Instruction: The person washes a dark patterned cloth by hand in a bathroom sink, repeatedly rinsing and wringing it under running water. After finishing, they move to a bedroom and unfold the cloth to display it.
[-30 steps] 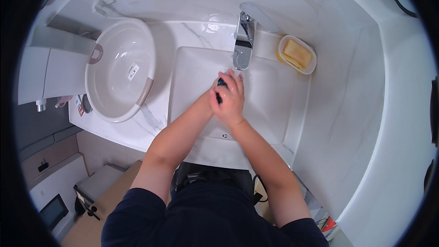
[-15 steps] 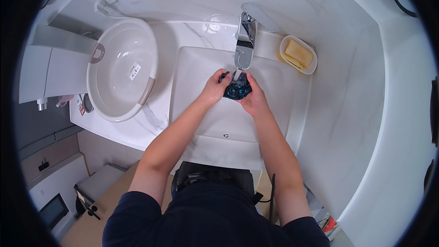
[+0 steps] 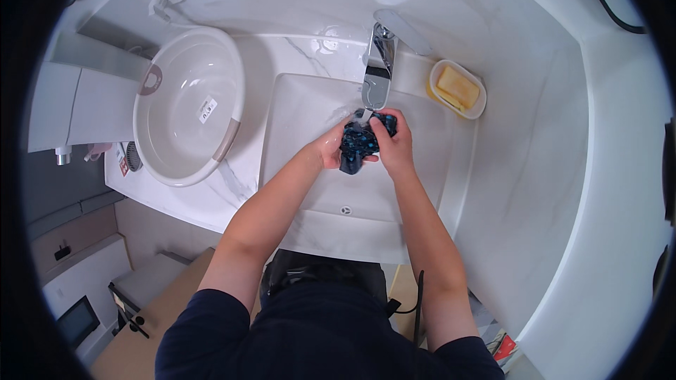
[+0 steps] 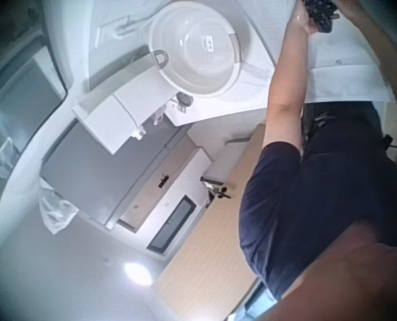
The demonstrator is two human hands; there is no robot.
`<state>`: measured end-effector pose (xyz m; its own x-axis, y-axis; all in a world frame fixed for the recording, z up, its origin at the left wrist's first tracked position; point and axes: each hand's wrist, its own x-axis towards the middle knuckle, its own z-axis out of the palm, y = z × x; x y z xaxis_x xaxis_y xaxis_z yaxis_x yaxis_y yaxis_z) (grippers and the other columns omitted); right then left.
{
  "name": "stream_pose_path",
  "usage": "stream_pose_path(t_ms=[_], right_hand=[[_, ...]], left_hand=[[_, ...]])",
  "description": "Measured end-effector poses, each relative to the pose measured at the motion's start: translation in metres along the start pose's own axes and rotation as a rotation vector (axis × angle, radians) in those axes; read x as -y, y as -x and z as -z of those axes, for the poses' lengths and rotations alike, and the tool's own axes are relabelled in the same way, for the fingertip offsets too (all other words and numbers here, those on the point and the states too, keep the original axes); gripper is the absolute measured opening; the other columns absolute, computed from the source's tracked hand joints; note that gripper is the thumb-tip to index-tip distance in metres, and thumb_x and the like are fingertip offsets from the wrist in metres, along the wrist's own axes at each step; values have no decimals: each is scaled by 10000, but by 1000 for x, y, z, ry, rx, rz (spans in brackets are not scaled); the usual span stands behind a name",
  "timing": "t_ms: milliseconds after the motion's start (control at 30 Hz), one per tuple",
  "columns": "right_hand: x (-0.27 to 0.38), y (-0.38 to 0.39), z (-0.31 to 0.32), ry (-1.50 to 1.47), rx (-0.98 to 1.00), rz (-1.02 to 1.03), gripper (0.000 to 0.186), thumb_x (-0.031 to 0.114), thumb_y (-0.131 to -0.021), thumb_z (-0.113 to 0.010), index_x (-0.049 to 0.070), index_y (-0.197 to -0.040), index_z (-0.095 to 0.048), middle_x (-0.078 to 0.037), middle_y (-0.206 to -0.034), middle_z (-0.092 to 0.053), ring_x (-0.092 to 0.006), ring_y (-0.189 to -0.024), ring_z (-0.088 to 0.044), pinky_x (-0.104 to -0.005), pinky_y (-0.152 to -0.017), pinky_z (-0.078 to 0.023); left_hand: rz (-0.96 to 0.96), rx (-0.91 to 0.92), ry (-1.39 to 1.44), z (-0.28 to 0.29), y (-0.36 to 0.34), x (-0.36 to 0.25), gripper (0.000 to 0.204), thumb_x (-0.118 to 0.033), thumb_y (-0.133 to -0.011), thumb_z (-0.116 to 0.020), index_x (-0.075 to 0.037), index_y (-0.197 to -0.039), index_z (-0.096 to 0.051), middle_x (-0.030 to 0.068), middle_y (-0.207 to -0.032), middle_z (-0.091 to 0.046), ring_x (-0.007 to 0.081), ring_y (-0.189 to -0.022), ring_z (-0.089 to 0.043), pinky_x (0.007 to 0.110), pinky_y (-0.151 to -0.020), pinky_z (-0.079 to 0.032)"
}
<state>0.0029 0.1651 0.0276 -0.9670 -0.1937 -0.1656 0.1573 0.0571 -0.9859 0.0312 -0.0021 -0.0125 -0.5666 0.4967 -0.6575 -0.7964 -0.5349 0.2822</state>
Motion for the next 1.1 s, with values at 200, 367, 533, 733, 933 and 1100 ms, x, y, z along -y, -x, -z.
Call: stream_pose_path(t_ms=[200,367,533,733,933,1100], right_hand=[[-13,1,13,26,-65,-107,354,364,-1008,-660,13,-1039,-688,-23,-906,-684,-102,-811,-597,-252,-764,-494],[-23,-8,32,-63,-268,-312,392,428,-1027,-612,56,-989,-725,23,-844,-677,-72,-776,-588,-259,-726,-486],[-14,-7,46,-288,-294,-240,354,375,-1035,-612,46,-943,-705,11,-847,-673,-80,-746,-593,-238,-665,-469],[-4,-2,70,-665,-466,-283,286,288,-1033,-613,26,-956,-699,-34,-885,-702,-110,-755,-645,-259,-629,-502],[-23,12,62,376,83,-345,189,198,-926,-669,16,-956,-709,-94,-826,-706,-189,-729,-662,-332,-689,-541],[-37,4,8,338,223,278,411,164,-766,-789,18,-1115,-629,-195,-1175,-618,-365,-1083,-605,-427,-923,-492]], left_hand=[[-197,-114,-388,-5,33,-13,761,-736,-910,-561,-64,-1265,-608,89,-1014,-707,175,-743,-689,268,-645,-542],[-371,-342,-773,3,61,-24,642,-500,-889,-770,-18,-1283,-617,58,-1004,-681,122,-806,-628,268,-731,-524],[-578,-613,-974,25,66,-30,453,-412,-902,-771,0,-1081,-707,80,-839,-706,146,-750,-628,300,-711,-514],[-668,-837,-972,40,68,-40,276,-303,-934,-751,-53,-1045,-713,37,-797,-672,118,-708,-572,283,-660,-469],[-837,-509,-696,-2,73,-42,190,-117,-963,-692,-57,-1142,-673,2,-930,-680,72,-838,-597,252,-751,-500],[-771,-133,-681,-48,80,-33,203,-88,-963,-683,-58,-1162,-655,-3,-954,-674,60,-862,-592,236,-785,-490]])
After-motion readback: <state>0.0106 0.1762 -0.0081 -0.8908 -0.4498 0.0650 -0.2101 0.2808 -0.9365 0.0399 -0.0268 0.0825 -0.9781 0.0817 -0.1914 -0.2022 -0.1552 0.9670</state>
